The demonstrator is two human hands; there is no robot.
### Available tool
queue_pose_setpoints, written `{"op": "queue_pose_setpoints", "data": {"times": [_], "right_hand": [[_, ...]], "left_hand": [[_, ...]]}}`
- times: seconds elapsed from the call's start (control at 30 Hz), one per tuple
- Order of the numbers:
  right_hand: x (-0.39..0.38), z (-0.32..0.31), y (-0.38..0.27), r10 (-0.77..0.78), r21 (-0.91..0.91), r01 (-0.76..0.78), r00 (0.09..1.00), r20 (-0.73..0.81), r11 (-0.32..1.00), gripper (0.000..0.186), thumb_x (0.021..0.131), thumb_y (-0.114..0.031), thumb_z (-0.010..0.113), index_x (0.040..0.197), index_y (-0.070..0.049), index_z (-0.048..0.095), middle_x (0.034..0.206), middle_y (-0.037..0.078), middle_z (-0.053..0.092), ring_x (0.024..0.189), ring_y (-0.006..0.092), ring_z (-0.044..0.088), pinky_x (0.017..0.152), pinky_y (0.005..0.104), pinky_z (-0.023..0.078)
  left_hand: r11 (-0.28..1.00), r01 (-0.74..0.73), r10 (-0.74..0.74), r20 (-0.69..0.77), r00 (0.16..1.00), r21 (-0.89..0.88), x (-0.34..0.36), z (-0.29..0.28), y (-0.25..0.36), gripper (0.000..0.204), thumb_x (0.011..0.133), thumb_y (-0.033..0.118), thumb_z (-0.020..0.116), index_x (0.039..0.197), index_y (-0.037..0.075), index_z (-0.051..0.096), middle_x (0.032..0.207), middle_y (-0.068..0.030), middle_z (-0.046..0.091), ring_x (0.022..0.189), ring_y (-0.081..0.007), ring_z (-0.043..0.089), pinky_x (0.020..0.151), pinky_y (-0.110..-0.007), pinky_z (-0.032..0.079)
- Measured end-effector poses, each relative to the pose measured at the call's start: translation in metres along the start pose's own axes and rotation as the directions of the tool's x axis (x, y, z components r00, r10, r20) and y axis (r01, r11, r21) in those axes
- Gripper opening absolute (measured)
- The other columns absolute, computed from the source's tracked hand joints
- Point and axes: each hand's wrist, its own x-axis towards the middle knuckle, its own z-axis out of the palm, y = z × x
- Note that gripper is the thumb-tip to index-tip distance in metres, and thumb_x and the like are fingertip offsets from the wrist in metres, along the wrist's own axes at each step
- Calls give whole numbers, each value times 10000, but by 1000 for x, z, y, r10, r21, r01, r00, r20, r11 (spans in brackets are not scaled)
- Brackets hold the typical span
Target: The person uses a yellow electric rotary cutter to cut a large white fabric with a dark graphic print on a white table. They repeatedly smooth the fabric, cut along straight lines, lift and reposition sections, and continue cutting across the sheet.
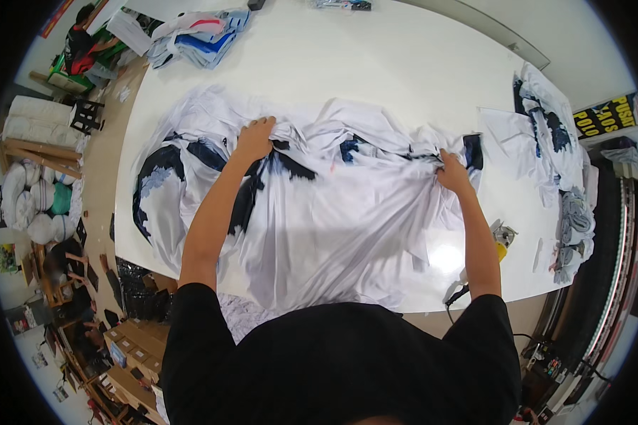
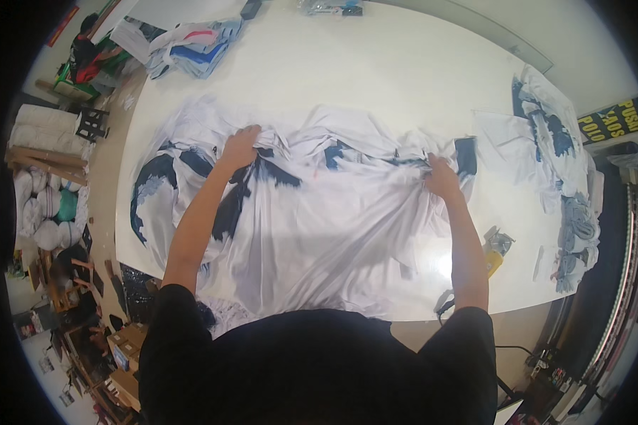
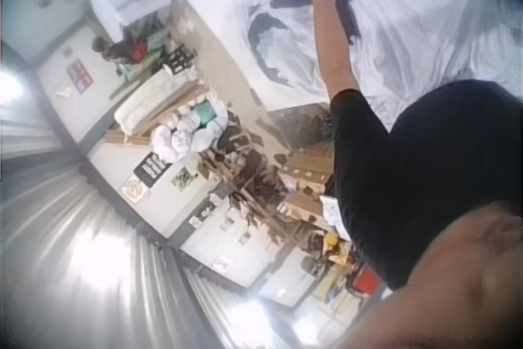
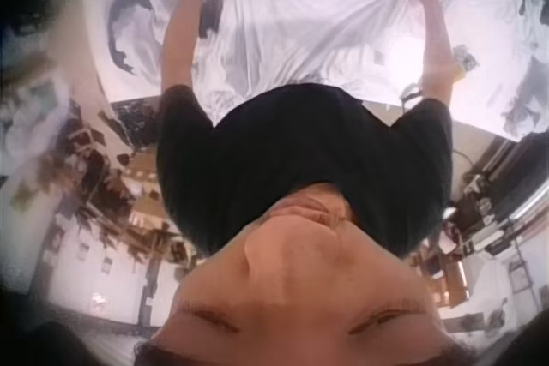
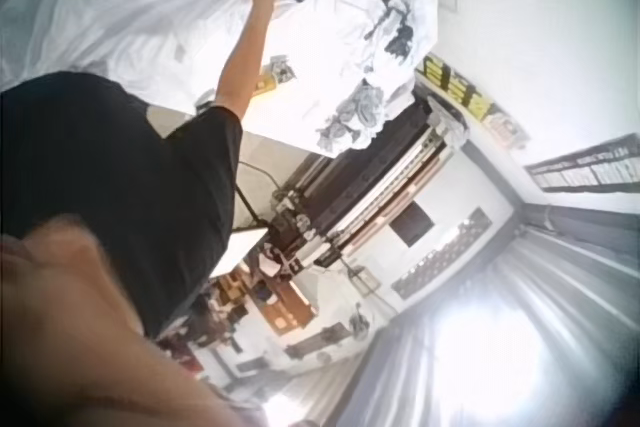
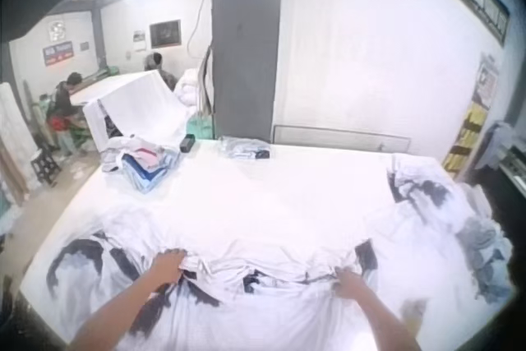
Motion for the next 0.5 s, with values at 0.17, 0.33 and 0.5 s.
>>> {"op": "queue_pose_setpoints", "data": {"times": [0.17,0.33,0.5], "right_hand": [[-50,32,-50,-214,-370,217,976,47,904,802,778,-428,760,1404,4,506,1292,324,596,1234,439,587,1005,513,493],[-7,2,-5,-80,-165,152,923,377,974,669,771,-359,748,1281,48,602,1262,302,639,1229,411,602,1044,456,479],[116,-101,65,207,54,-201,913,-352,978,598,796,-226,687,1335,9,575,1353,296,586,1273,445,556,1070,468,458]], "left_hand": [[988,72,-118,377,919,133,-46,-2,18,852,792,408,773,1453,-5,431,1270,-274,639,1201,-400,615,992,-455,510],[1000,4,-5,633,774,2,3,-3,15,871,732,382,807,1407,-57,473,1225,-282,657,1164,-435,624,977,-455,519],[934,233,-281,-153,948,-269,137,-51,1,770,748,338,805,1381,18,505,1299,-244,620,1239,-385,583,1003,-520,463]]}}
